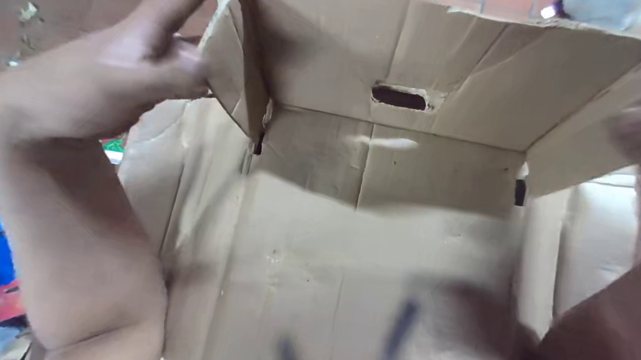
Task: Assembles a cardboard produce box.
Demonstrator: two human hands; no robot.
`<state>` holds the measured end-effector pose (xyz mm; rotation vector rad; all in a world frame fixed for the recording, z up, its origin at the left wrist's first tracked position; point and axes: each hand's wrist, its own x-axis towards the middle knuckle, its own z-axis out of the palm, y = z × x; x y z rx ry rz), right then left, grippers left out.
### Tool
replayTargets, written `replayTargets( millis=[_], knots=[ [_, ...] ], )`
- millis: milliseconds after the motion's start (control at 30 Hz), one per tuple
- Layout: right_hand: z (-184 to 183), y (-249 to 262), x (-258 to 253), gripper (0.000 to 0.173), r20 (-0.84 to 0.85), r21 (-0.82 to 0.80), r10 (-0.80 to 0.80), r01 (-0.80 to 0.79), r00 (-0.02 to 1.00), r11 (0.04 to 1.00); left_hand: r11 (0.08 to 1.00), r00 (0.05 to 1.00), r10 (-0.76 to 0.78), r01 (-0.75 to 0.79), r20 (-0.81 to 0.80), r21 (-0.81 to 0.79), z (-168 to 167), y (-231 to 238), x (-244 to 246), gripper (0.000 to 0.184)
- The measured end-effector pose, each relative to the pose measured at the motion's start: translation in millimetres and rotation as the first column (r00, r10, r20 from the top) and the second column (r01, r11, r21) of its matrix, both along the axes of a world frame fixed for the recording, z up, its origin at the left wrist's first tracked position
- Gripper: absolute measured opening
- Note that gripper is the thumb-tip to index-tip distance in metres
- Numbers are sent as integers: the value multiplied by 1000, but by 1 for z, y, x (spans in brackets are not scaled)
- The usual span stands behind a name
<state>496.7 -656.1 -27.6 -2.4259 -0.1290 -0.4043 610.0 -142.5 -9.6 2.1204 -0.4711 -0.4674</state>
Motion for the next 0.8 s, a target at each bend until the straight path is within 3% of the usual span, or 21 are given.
replayTargets(
  millis=[67,133,167,200,267,333,467,567,700,800],
  knots=[
    [9,22,7,63,-7,-352,-244,226,970,908,942,961,234,-261,146,212,8,-44,-12,75],
    [-1,23,33,67,30,-522,-457,403,889,752,813,836,468,-535,286,231,-16,-66,13,70],
    [-16,15,48,67,-3,-555,-474,393,880,733,767,800,502,-587,328,258,-31,-64,31,75],
    [-40,3,64,66,-44,-543,-456,362,889,758,745,801,479,-587,358,317,-47,-59,48,76],
    [-90,-18,84,63,-183,-385,-379,289,907,876,703,841,375,-533,390,471,-89,-44,72,62],
    [-112,-31,93,65,-338,-263,-359,279,870,923,704,859,383,-510,341,494,-114,-35,79,66],
    [-115,-33,99,74,-423,-381,-446,292,789,877,702,888,351,-460,298,543,-113,-41,82,59],
    [-97,-13,95,72,-344,-444,-454,284,822,850,664,877,347,-479,332,573,-102,-52,73,53],
    [-130,-16,89,62,-247,-115,-293,272,924,955,790,885,326,-449,334,418,-120,-42,77,57],
    [-129,-4,76,65,-330,-154,-368,335,869,929,731,848,380,-520,370,442,-115,-50,63,51]
  ],
)
